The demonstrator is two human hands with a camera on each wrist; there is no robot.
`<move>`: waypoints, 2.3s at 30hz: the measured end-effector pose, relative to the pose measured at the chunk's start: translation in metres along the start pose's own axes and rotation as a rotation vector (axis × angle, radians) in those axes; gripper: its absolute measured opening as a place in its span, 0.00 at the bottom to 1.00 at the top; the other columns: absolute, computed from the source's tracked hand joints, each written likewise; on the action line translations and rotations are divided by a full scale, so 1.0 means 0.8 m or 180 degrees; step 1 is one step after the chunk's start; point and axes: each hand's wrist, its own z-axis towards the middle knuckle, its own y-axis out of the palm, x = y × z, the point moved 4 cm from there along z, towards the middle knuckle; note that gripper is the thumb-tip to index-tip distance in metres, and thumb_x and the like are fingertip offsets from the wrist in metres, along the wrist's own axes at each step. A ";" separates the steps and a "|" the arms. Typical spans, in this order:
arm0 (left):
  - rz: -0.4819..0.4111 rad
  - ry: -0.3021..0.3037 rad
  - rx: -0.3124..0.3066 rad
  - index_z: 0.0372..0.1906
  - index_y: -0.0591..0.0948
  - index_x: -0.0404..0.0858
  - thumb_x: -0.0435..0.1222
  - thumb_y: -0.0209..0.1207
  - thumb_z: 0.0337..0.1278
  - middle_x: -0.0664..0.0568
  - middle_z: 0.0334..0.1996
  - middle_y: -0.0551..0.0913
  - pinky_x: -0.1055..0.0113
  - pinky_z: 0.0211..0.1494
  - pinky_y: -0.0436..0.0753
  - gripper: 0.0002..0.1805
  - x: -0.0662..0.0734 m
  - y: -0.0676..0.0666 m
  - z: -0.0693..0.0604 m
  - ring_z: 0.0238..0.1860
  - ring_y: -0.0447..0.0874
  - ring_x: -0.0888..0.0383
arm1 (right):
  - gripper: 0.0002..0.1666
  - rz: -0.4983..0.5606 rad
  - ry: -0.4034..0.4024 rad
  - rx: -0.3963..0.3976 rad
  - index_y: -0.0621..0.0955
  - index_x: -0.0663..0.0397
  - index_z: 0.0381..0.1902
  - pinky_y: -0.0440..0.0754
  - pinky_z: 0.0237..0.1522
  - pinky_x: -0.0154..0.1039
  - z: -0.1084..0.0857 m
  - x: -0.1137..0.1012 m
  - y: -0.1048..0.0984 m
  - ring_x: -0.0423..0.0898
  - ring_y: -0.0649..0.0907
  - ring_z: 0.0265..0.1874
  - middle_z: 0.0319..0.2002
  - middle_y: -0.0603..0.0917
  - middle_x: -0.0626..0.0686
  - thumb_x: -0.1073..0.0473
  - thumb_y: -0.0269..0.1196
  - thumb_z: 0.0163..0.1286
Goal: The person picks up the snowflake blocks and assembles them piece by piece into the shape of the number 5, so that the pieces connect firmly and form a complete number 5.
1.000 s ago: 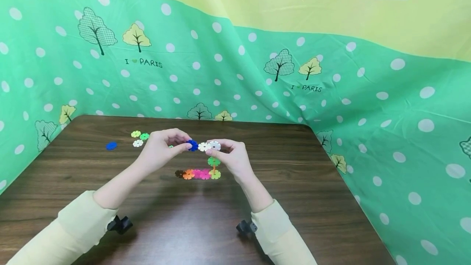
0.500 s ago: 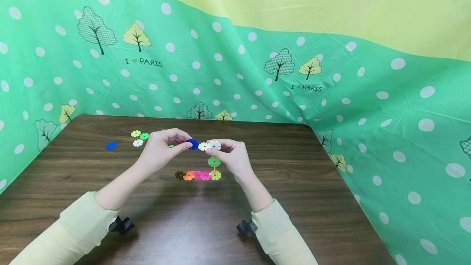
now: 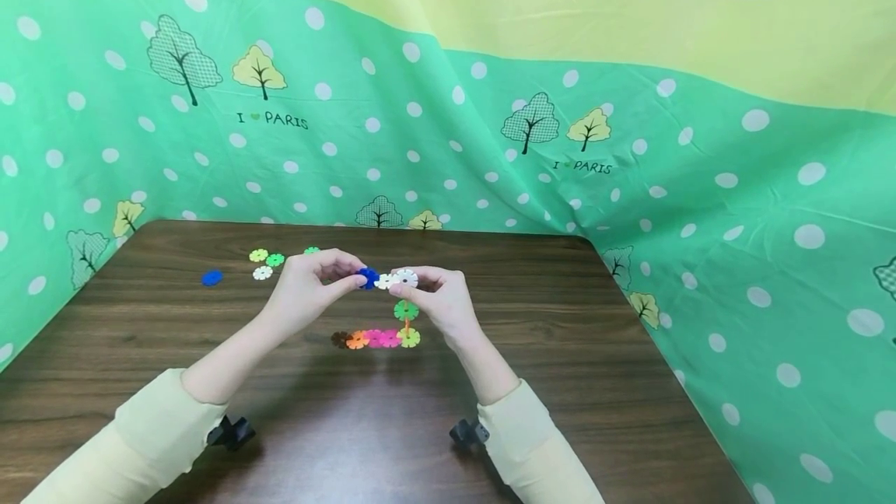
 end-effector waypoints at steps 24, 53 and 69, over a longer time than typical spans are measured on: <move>-0.0590 -0.0388 0.0158 0.32 0.85 0.36 0.33 0.68 0.49 0.48 0.26 0.87 0.65 0.30 0.85 0.05 -0.006 0.009 -0.004 0.24 0.85 0.58 | 0.14 -0.0002 0.0027 -0.0240 0.82 0.59 0.43 0.78 0.25 0.33 -0.003 -0.001 0.009 0.43 0.77 0.25 0.31 0.82 0.48 0.60 0.68 0.60; 0.0626 -0.0296 -0.0510 0.47 0.82 0.44 0.39 0.65 0.55 0.54 0.45 0.84 0.58 0.52 0.80 0.14 -0.055 -0.051 0.012 0.47 0.81 0.56 | 0.14 -0.0191 -0.0192 -0.0070 0.82 0.58 0.42 0.80 0.25 0.34 -0.002 -0.013 -0.005 0.47 0.77 0.30 0.42 0.80 0.59 0.61 0.69 0.58; 0.1155 -0.0679 -0.0786 0.53 0.79 0.39 0.40 0.62 0.59 0.44 0.52 0.80 0.46 0.54 0.73 0.18 -0.187 -0.142 -0.004 0.56 0.73 0.45 | 0.12 -0.0114 -0.0337 0.0047 0.83 0.66 0.39 0.76 0.25 0.30 -0.002 -0.012 -0.018 0.46 0.77 0.35 0.41 0.82 0.55 0.64 0.69 0.57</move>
